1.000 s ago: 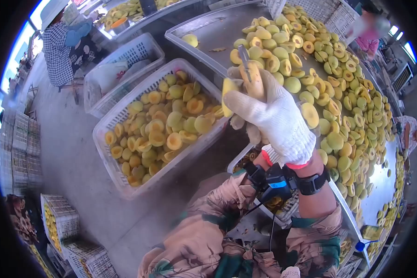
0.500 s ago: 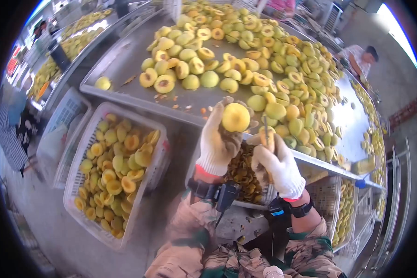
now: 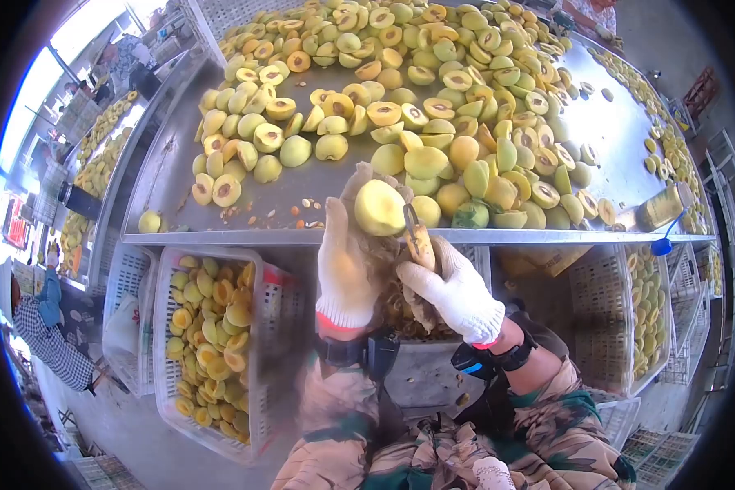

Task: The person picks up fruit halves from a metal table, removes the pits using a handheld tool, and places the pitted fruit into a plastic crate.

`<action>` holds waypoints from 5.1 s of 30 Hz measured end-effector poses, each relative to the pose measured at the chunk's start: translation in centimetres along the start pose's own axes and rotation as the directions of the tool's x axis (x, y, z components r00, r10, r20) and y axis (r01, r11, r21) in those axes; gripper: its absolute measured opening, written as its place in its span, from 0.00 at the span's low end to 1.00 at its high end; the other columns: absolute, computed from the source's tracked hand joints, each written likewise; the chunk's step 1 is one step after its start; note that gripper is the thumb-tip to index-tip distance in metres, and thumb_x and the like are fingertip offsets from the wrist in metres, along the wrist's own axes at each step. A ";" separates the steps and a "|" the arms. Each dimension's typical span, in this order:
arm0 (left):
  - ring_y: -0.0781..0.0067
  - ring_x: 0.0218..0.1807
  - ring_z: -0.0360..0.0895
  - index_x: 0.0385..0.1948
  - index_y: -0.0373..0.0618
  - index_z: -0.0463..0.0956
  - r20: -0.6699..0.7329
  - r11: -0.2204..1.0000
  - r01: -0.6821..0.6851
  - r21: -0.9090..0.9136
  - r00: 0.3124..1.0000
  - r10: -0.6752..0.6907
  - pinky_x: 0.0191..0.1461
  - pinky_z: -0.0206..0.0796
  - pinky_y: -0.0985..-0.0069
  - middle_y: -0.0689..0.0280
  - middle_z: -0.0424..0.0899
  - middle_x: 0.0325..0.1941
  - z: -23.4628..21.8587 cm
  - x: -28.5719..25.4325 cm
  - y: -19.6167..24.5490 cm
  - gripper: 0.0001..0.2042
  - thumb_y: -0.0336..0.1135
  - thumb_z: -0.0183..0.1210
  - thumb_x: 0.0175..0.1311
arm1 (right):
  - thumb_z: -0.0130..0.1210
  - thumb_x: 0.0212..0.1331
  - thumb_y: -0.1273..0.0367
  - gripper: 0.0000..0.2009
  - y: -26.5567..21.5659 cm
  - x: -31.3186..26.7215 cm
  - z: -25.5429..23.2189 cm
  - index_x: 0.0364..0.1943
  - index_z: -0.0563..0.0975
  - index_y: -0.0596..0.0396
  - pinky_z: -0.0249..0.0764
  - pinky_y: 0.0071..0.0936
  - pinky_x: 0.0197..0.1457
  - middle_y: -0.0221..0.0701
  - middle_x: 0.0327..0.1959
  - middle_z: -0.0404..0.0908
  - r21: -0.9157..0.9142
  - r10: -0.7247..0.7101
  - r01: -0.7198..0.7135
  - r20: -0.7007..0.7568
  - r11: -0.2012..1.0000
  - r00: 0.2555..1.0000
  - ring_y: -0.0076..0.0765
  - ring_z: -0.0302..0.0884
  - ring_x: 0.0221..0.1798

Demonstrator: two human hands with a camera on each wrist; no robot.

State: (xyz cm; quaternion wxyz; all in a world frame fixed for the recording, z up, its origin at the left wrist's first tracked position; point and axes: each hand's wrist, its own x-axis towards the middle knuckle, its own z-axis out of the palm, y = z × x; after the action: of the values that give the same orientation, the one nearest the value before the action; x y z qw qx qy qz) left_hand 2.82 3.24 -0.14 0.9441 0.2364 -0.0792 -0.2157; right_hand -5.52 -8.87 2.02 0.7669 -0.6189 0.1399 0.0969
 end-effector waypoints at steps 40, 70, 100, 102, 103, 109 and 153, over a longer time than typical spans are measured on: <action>0.72 0.35 0.81 0.40 0.37 0.78 -0.020 0.002 0.021 1.000 0.980 -0.198 0.46 0.72 0.76 0.63 0.85 0.34 -0.1 -0.9 0.7 0.25 0.48 0.33 0.78 | 0.55 0.64 0.63 0.13 4.2 -2.1 -2.8 0.43 0.67 0.56 0.73 0.52 0.30 0.51 0.25 0.79 -0.776 -0.224 0.193 0.068 0.601 0.972 0.65 0.78 0.29; 0.71 0.29 0.79 0.37 0.37 0.80 -0.504 -0.119 0.497 0.860 0.784 -0.362 0.37 0.70 0.76 0.63 0.84 0.31 -2.5 -0.7 0.6 0.23 0.51 0.46 0.73 | 0.54 0.63 0.64 0.14 6.5 -1.6 -3.3 0.44 0.70 0.61 0.75 0.41 0.29 0.46 0.25 0.80 -0.724 -0.069 0.205 0.214 0.658 0.974 0.50 0.80 0.25; 0.73 0.28 0.77 0.40 0.38 0.78 -0.167 0.307 0.020 0.951 0.871 0.461 0.35 0.69 0.77 0.61 0.80 0.29 -1.4 -3.0 -4.8 0.24 0.50 0.40 0.76 | 0.50 0.65 0.64 0.13 7.0 -0.4 -0.6 0.46 0.67 0.58 0.72 0.27 0.16 0.34 0.22 0.78 -0.573 -0.105 0.108 0.038 0.813 0.994 0.31 0.76 0.16; 0.73 0.30 0.77 0.43 0.37 0.78 -0.259 0.451 0.143 0.881 0.944 0.206 0.36 0.69 0.77 0.60 0.80 0.30 0.3 -3.2 -3.1 0.25 0.51 0.40 0.76 | 0.51 0.65 0.63 0.13 4.4 -1.3 -1.1 0.45 0.68 0.57 0.70 0.23 0.15 0.30 0.22 0.75 -0.405 0.123 -0.050 0.156 0.913 0.980 0.25 0.73 0.15; 0.73 0.30 0.77 0.44 0.37 0.78 -0.287 0.502 0.215 0.837 0.955 0.070 0.37 0.69 0.77 0.60 0.81 0.31 0.8 -3.3 -2.1 0.25 0.52 0.39 0.76 | 0.51 0.65 0.62 0.13 3.4 -1.7 -1.3 0.45 0.68 0.57 0.69 0.22 0.15 0.29 0.22 0.74 -0.341 0.159 -0.084 0.198 0.936 0.967 0.24 0.72 0.15; 0.71 0.33 0.79 0.43 0.35 0.79 -0.272 0.593 0.173 0.786 0.959 0.081 0.39 0.73 0.76 0.59 0.82 0.35 0.6 -2.8 -2.4 0.29 0.55 0.37 0.77 | 0.54 0.64 0.62 0.11 2.1 -2.5 -1.4 0.40 0.69 0.52 0.61 0.18 0.13 0.22 0.20 0.69 -0.027 0.257 -0.260 0.273 0.965 0.927 0.18 0.64 0.13; 0.67 0.24 0.80 0.36 0.38 0.80 -0.164 0.909 0.242 0.338 0.967 -0.196 0.28 0.73 0.74 0.58 0.84 0.27 1.8 -4.6 -1.0 0.26 0.57 0.48 0.72 | 0.55 0.62 0.67 0.07 1.0 -4.8 -0.5 0.35 0.70 0.51 0.55 0.20 0.11 0.22 0.16 0.67 0.048 0.341 -0.402 0.447 0.914 0.827 0.19 0.60 0.11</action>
State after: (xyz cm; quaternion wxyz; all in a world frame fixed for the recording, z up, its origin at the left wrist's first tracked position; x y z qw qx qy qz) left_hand -2.14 3.72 0.71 0.8585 0.4239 -0.0297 -0.2872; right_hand -10.42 -9.03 2.63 0.7864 -0.4874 0.0918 0.3683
